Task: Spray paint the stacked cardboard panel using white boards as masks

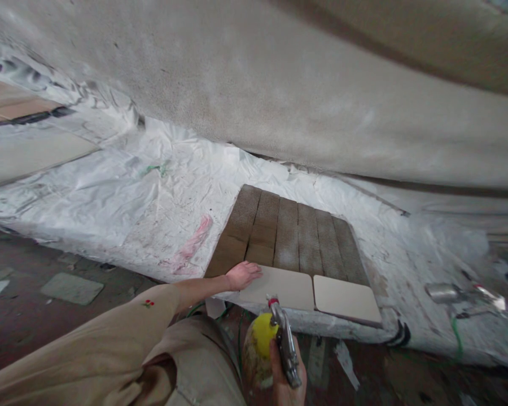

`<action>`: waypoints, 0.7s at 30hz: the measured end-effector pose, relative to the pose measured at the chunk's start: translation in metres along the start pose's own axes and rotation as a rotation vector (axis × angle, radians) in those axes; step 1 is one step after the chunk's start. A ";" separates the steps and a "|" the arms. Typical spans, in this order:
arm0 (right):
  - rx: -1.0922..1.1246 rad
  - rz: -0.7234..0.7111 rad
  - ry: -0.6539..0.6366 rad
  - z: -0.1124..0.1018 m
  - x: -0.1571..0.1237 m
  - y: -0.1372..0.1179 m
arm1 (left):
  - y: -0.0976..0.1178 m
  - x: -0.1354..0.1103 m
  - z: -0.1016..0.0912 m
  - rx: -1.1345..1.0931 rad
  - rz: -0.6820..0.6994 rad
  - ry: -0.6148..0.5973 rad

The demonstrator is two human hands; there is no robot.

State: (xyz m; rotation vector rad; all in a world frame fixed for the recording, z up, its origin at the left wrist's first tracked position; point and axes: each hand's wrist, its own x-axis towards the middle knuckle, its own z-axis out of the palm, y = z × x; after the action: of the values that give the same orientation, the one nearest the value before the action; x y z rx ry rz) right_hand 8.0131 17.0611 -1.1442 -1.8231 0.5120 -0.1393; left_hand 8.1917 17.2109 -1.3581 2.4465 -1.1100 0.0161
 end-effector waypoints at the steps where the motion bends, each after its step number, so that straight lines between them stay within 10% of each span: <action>1: 0.007 0.016 0.005 0.000 0.000 -0.001 | 0.000 0.000 -0.001 0.004 0.000 -0.003; 21: 0.056 0.118 0.052 -0.006 -0.004 -0.004 | -0.001 -0.001 0.001 0.003 0.001 0.007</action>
State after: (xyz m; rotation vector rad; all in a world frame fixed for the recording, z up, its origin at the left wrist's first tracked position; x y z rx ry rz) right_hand 8.0083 17.0582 -1.1376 -1.7339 0.6444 -0.1191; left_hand 8.1918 17.2113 -1.3598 2.4468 -1.1091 0.0268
